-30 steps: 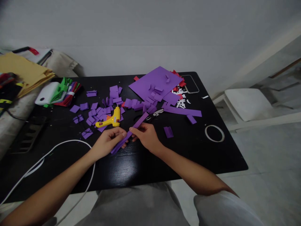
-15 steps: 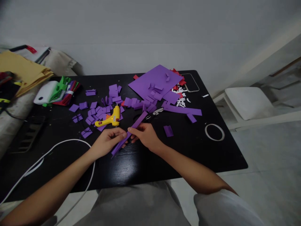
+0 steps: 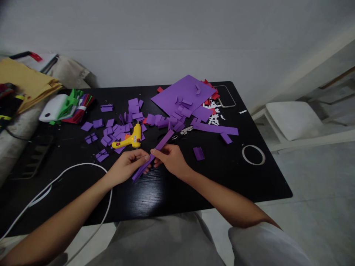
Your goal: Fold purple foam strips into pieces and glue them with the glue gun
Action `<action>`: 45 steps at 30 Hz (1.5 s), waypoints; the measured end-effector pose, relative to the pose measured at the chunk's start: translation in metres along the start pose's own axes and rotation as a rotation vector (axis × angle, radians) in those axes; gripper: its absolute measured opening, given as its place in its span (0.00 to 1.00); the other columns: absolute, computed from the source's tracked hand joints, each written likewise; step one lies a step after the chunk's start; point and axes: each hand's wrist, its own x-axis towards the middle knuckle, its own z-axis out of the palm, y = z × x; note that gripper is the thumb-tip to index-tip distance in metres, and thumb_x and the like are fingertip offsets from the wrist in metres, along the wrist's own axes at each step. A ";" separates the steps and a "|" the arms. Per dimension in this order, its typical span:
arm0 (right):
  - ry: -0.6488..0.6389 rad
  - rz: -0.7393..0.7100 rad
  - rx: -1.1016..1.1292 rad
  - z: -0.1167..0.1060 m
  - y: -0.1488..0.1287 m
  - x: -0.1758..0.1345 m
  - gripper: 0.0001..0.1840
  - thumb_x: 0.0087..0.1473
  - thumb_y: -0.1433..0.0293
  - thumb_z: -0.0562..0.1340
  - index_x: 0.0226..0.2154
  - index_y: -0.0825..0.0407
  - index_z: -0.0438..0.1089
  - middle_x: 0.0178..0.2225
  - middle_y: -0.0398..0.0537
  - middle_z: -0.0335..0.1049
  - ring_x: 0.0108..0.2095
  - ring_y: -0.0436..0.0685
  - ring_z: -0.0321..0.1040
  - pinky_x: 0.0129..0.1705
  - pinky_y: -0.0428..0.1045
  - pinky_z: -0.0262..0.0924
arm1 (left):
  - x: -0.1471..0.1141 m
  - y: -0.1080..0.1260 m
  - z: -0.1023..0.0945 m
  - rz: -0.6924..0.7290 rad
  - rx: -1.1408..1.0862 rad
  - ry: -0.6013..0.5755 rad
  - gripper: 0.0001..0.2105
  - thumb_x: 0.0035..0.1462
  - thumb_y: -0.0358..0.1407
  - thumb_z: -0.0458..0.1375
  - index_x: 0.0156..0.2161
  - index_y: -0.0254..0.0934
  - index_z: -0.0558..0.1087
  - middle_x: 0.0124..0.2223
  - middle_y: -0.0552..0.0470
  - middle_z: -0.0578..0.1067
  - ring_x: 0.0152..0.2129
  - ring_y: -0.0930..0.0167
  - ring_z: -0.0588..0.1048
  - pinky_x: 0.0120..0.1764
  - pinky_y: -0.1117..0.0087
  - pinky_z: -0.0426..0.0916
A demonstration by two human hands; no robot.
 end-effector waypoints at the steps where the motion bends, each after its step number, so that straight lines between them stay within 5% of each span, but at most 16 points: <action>1: 0.003 -0.007 -0.005 -0.001 -0.001 0.000 0.21 0.41 0.54 0.75 0.26 0.56 0.76 0.20 0.41 0.72 0.19 0.50 0.69 0.24 0.46 0.68 | 0.000 0.000 0.000 -0.004 0.001 0.004 0.15 0.61 0.47 0.61 0.35 0.34 0.74 0.31 0.51 0.78 0.25 0.72 0.78 0.32 0.71 0.75; 10: 0.021 -0.023 -0.025 -0.005 -0.004 0.002 0.22 0.43 0.53 0.74 0.26 0.56 0.75 0.20 0.43 0.72 0.20 0.50 0.70 0.25 0.46 0.70 | -0.001 0.007 0.000 -0.049 -0.029 0.023 0.17 0.58 0.48 0.63 0.32 0.33 0.74 0.28 0.50 0.78 0.22 0.71 0.78 0.28 0.71 0.75; 19: -0.126 0.079 0.006 -0.001 -0.003 -0.003 0.26 0.40 0.51 0.75 0.26 0.57 0.74 0.21 0.43 0.72 0.20 0.49 0.71 0.23 0.45 0.70 | -0.001 0.004 -0.001 -0.025 -0.033 0.034 0.18 0.57 0.49 0.64 0.34 0.33 0.75 0.30 0.49 0.79 0.23 0.71 0.78 0.28 0.71 0.76; 40: 0.017 -0.037 0.033 -0.010 -0.014 0.004 0.23 0.42 0.53 0.75 0.24 0.55 0.73 0.21 0.43 0.71 0.20 0.50 0.70 0.23 0.46 0.70 | 0.000 0.007 -0.002 0.030 -0.040 0.060 0.14 0.59 0.44 0.63 0.32 0.33 0.74 0.28 0.52 0.77 0.22 0.73 0.76 0.28 0.72 0.74; 45: -0.086 0.028 0.060 -0.005 -0.008 0.001 0.23 0.42 0.54 0.75 0.28 0.56 0.75 0.24 0.44 0.74 0.22 0.50 0.73 0.25 0.46 0.72 | -0.001 0.007 -0.002 0.061 -0.026 0.066 0.13 0.59 0.43 0.63 0.33 0.33 0.75 0.27 0.53 0.77 0.22 0.74 0.76 0.28 0.72 0.74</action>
